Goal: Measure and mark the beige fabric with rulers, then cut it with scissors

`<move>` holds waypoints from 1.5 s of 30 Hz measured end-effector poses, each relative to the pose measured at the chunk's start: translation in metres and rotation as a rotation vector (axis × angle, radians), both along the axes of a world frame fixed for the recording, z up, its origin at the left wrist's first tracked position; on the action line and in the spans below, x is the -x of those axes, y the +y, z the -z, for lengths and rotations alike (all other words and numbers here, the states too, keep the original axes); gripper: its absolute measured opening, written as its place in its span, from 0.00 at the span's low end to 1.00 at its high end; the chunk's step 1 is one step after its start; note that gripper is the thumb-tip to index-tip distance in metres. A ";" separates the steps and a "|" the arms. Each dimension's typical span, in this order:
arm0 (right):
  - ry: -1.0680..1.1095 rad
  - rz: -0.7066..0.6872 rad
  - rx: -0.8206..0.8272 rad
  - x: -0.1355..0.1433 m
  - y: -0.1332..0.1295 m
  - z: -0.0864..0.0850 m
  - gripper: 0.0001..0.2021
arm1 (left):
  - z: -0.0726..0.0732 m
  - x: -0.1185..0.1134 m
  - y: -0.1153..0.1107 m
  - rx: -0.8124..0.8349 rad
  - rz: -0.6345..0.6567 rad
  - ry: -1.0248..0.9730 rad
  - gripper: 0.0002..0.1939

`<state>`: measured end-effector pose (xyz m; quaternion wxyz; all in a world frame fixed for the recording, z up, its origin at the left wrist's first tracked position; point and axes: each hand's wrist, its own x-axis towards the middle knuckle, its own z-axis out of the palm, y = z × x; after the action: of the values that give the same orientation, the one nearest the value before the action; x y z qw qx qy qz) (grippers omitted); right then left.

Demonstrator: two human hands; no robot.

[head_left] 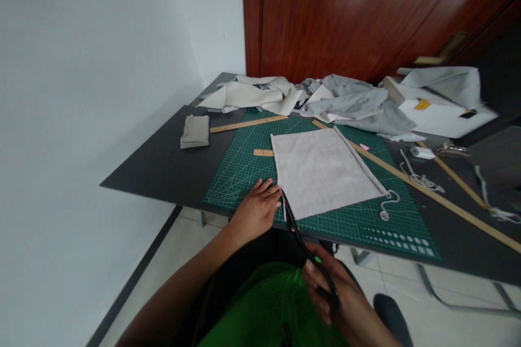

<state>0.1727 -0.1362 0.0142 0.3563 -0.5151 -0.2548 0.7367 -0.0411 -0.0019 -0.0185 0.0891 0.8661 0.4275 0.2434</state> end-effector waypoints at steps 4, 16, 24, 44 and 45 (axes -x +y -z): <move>-0.031 -0.038 -0.013 0.002 0.000 0.000 0.40 | -0.001 0.000 0.000 0.005 0.002 0.016 0.17; -0.079 -0.064 -0.041 0.004 0.000 -0.005 0.38 | 0.001 0.000 0.000 0.000 0.002 0.027 0.17; -0.062 -0.024 -0.027 0.002 -0.001 0.000 0.38 | -0.001 -0.001 0.000 -0.015 -0.002 0.030 0.16; 0.082 0.025 0.003 0.005 0.020 0.002 0.37 | 0.004 -0.001 -0.001 -0.016 -0.007 0.018 0.19; 0.091 0.025 0.005 0.005 0.019 0.001 0.37 | 0.004 -0.001 -0.001 -0.015 -0.007 0.020 0.20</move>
<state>0.1678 -0.1167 0.0127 0.3755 -0.4852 -0.2302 0.7554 -0.0404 -0.0028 -0.0225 0.0773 0.8676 0.4297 0.2382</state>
